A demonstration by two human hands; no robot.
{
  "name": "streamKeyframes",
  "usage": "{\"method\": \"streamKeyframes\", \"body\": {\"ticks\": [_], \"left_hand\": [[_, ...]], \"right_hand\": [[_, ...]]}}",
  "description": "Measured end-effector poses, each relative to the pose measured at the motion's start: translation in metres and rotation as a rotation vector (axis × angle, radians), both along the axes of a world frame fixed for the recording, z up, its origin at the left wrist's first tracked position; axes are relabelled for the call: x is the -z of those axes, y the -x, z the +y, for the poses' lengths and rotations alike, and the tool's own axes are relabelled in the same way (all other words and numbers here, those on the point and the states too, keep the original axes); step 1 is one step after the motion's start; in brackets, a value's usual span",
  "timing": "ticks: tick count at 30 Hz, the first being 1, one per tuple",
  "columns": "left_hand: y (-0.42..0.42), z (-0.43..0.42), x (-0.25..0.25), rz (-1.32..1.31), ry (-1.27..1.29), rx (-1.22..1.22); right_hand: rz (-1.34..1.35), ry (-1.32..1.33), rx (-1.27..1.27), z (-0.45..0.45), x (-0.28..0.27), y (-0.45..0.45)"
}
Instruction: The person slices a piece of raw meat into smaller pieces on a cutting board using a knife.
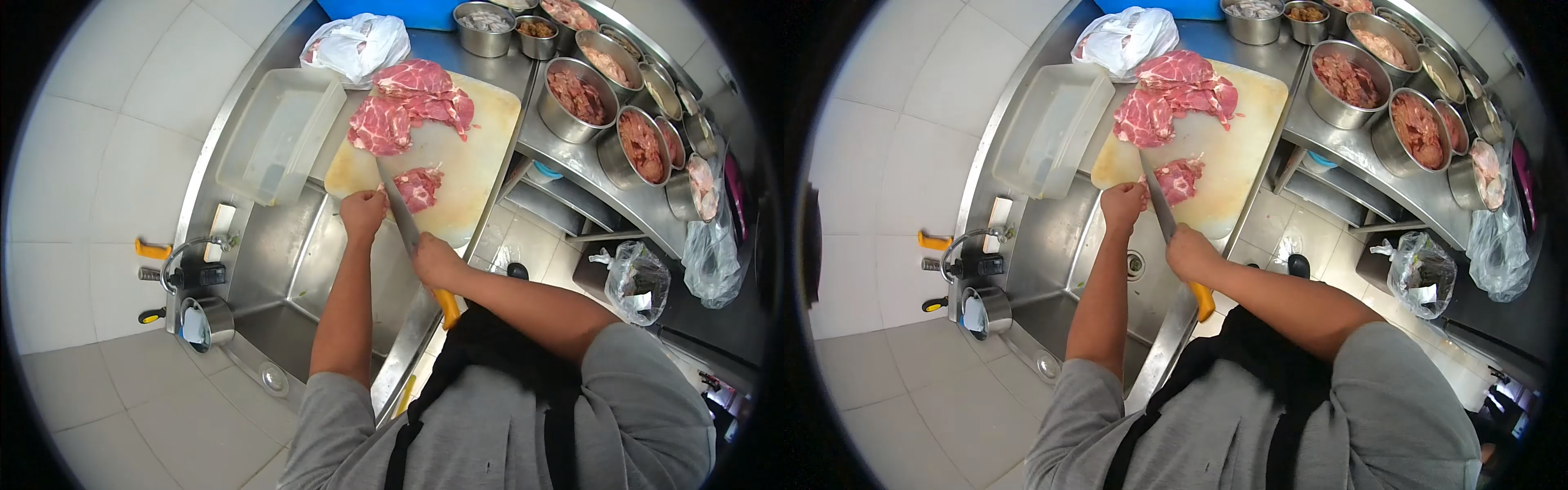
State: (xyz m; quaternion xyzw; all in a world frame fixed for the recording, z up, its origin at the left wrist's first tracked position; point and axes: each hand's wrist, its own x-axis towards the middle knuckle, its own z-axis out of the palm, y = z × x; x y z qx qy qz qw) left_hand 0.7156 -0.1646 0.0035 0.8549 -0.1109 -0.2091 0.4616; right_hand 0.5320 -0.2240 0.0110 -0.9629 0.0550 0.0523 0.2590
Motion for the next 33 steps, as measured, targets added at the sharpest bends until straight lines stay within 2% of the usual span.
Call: {"method": "streamKeyframes", "body": {"ticks": [4,5,7,9,18,21,23,24,26,27,29,30,32,33], "left_hand": [[0.001,-0.001,-0.009,0.055,0.048,-0.016],[0.002,-0.001,-0.012,0.08,0.059,-0.028],[0.002,0.001,-0.012,0.09,0.068,-0.02],[0.003,0.0,-0.01,0.097,0.079,-0.009],[0.002,-0.001,0.004,0.074,0.143,-0.041],[-0.005,0.006,0.007,0.091,0.166,-0.043],[-0.006,0.006,0.006,-0.249,-0.15,0.031],[-0.002,0.001,0.005,-0.249,-0.146,0.031],[0.009,-0.011,-0.004,-0.623,-0.493,0.224],[0.009,-0.016,-0.011,-0.627,-0.485,0.218],[0.008,-0.027,-0.025,-0.384,-0.585,0.338],[0.011,-0.028,-0.03,-0.383,-0.576,0.321],[0.017,-0.027,-0.037,-0.158,-0.147,0.302],[0.016,-0.026,-0.039,-0.163,-0.139,0.29]], "right_hand": [[0.006,-0.105,0.125,0.006,-0.004,-0.029],[0.038,-0.276,0.301,0.01,-0.01,-0.028],[0.059,-0.454,0.484,0.012,-0.021,-0.028],[0.187,-0.654,0.628,0.007,-0.027,-0.028],[0.154,-0.46,0.339,0.003,-0.021,0.049],[0.167,-0.42,0.403,-0.011,-0.034,0.071],[0.125,-0.415,0.473,-0.037,-0.066,0.078],[0.087,-0.415,0.545,-0.049,-0.075,0.08],[0.032,-0.392,0.554,-0.072,-0.075,0.087],[-0.02,-0.369,0.557,-0.083,-0.075,0.094],[-0.031,-0.342,0.578,-0.101,-0.083,0.115],[-0.034,-0.328,0.602,-0.109,-0.084,0.128],[-0.021,-0.418,0.679,-0.125,-0.079,0.157],[-0.011,-0.487,0.75,-0.132,-0.083,0.169]]}}
